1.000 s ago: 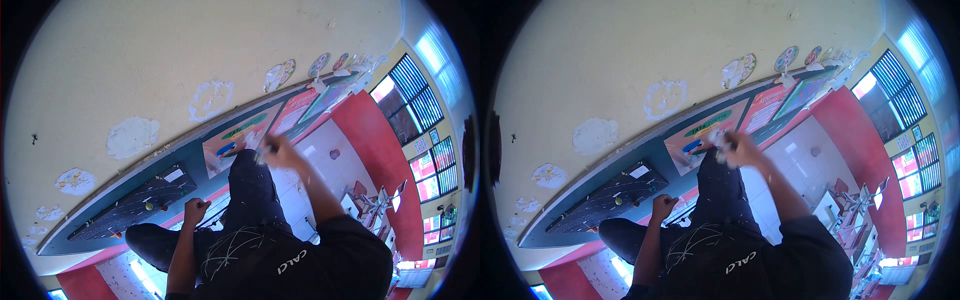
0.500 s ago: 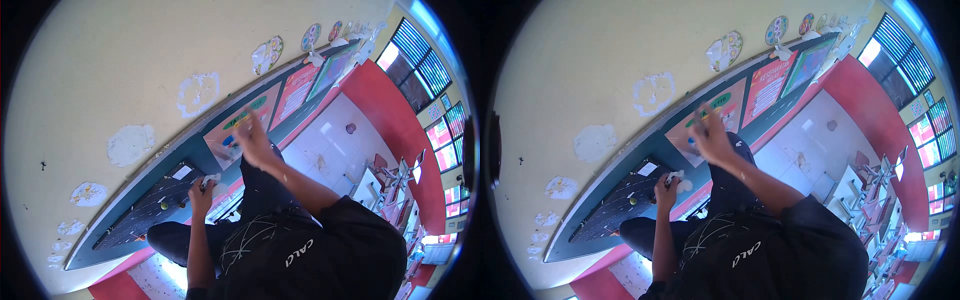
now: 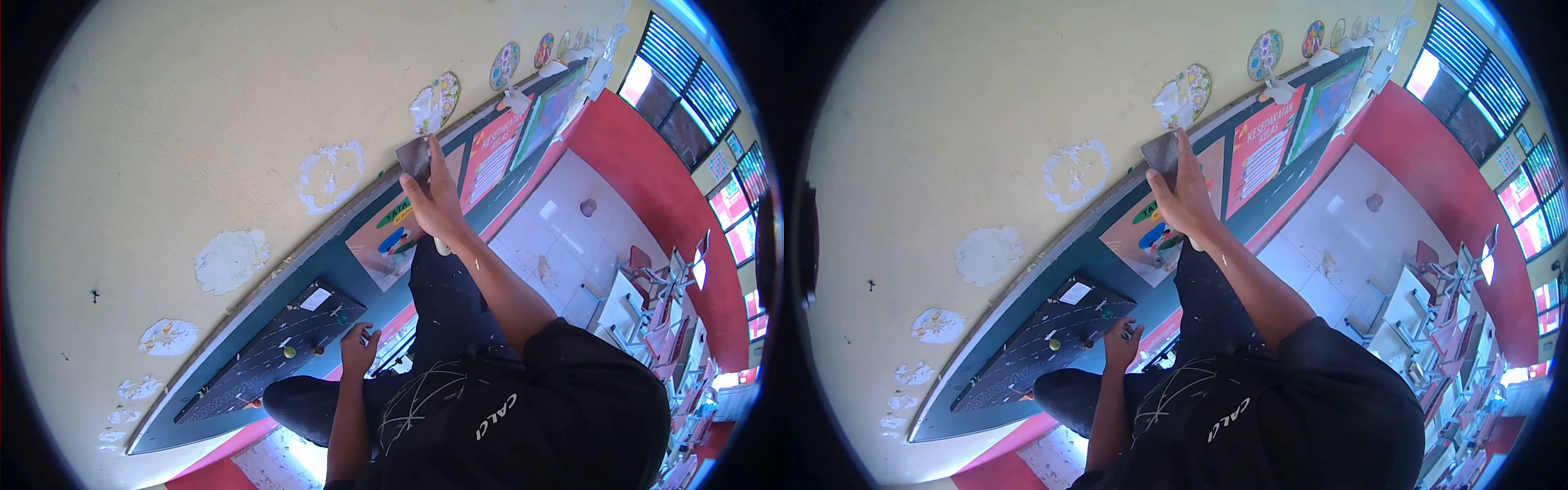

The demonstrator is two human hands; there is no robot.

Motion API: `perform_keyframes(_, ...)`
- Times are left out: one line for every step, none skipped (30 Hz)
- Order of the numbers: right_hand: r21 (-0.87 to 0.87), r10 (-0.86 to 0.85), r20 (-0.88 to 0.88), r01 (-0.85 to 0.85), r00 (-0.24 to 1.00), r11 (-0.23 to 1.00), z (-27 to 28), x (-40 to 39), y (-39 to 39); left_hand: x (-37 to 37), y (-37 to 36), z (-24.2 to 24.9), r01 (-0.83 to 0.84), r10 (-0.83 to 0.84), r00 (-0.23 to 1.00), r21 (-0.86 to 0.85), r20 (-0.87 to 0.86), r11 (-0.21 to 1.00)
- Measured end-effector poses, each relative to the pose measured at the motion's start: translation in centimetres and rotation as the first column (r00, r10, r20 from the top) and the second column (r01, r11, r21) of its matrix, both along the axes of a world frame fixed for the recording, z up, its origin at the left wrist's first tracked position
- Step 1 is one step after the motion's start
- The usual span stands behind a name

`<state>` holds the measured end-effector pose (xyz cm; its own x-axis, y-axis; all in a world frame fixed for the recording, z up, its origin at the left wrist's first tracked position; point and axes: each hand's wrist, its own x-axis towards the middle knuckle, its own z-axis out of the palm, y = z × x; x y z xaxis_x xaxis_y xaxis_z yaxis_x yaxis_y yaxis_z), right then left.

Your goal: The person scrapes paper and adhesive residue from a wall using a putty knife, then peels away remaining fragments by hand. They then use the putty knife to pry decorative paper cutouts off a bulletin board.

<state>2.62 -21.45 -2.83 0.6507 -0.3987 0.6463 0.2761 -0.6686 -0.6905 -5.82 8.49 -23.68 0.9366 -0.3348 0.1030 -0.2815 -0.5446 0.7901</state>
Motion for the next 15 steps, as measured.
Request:
perform_keyframes(0.080, 0.053, -0.045, -0.050, 0.998, 0.996, -0.2, 0.0, -0.3, 0.0, 0.0, 0.0, 0.025, -0.024, 0.999, 0.012, -0.027, 1.000)
perform_keyframes(0.162, 0.108, -0.088, -0.093, 0.990, 0.982, -0.3, -0.2, -0.5, 0.1, 0.0, -0.1, 0.018, -0.018, 1.000, 0.008, -0.023, 1.000)
perform_keyframes(0.198, 0.135, -0.106, -0.112, 0.985, 0.974, -0.3, -0.5, -0.6, 0.2, 0.0, -0.2, 0.003, -0.002, 0.999, 0.006, -0.033, 1.000)
perform_keyframes(0.234, 0.162, -0.123, -0.130, 0.979, 0.964, -0.2, -0.7, -0.6, 0.4, 0.1, -0.2, -0.013, 0.014, 0.999, 0.006, -0.040, 1.000)
perform_keyframes(0.223, 0.161, -0.120, -0.131, 0.980, 0.966, -0.3, -0.7, -0.6, 0.6, 0.1, -0.2, -0.030, 0.030, 0.999, 0.007, -0.045, 1.000)
perform_keyframes(0.224, 0.172, -0.124, -0.141, 0.977, 0.964, -0.2, -0.7, -0.6, 0.7, 0.3, -0.2, -0.031, 0.031, 0.999, 0.007, -0.044, 0.999)
perform_keyframes(0.225, 0.182, -0.129, -0.150, 0.975, 0.963, -0.1, -0.8, -0.5, 0.7, 0.4, -0.3, -0.034, 0.034, 0.998, 0.006, -0.045, 0.999)
perform_keyframes(0.237, 0.205, -0.143, -0.168, 0.968, 0.957, 0.1, -0.9, -0.5, 0.6, 0.5, -0.4, -0.037, 0.037, 0.998, 0.005, -0.048, 0.999)
perform_keyframes(0.259, 0.229, -0.138, -0.188, 0.963, 0.947, 0.4, -1.1, -0.4, 0.6, 0.5, -0.5, -0.036, 0.036, 0.998, 0.005, -0.054, 0.999)
perform_keyframes(0.281, 0.253, -0.133, -0.209, 0.958, 0.937, 0.6, -1.2, -0.3, 0.6, 0.4, -0.5, -0.035, 0.035, 0.998, 0.006, -0.060, 0.999)
perform_keyframes(0.312, 0.278, -0.109, -0.232, 0.954, 0.921, 0.8, -1.4, -0.1, 0.6, 0.4, -0.5, -0.033, 0.034, 0.997, 0.006, -0.065, 0.999)
perform_keyframes(0.327, 0.287, -0.096, -0.242, 0.953, 0.914, 0.9, -1.4, 0.0, 0.6, 0.4, -0.6, -0.032, 0.033, 0.998, 0.005, -0.056, 0.999)
perform_keyframes(0.341, 0.296, -0.082, -0.252, 0.952, 0.906, 1.0, -1.4, 0.1, 0.6, 0.4, -0.6, -0.031, 0.031, 0.998, 0.003, -0.047, 1.000)
perform_keyframes(0.338, 0.291, -0.081, -0.248, 0.953, 0.908, 1.1, -1.3, 0.1, 0.6, 0.4, -0.7, -0.030, 0.030, 0.999, 0.000, -0.039, 1.000)
perform_keyframes(0.336, 0.286, -0.081, -0.244, 0.955, 0.910, 1.1, -1.3, 0.1, 0.5, 0.4, -0.7, -0.026, 0.026, 0.999, 0.004, -0.034, 1.000)
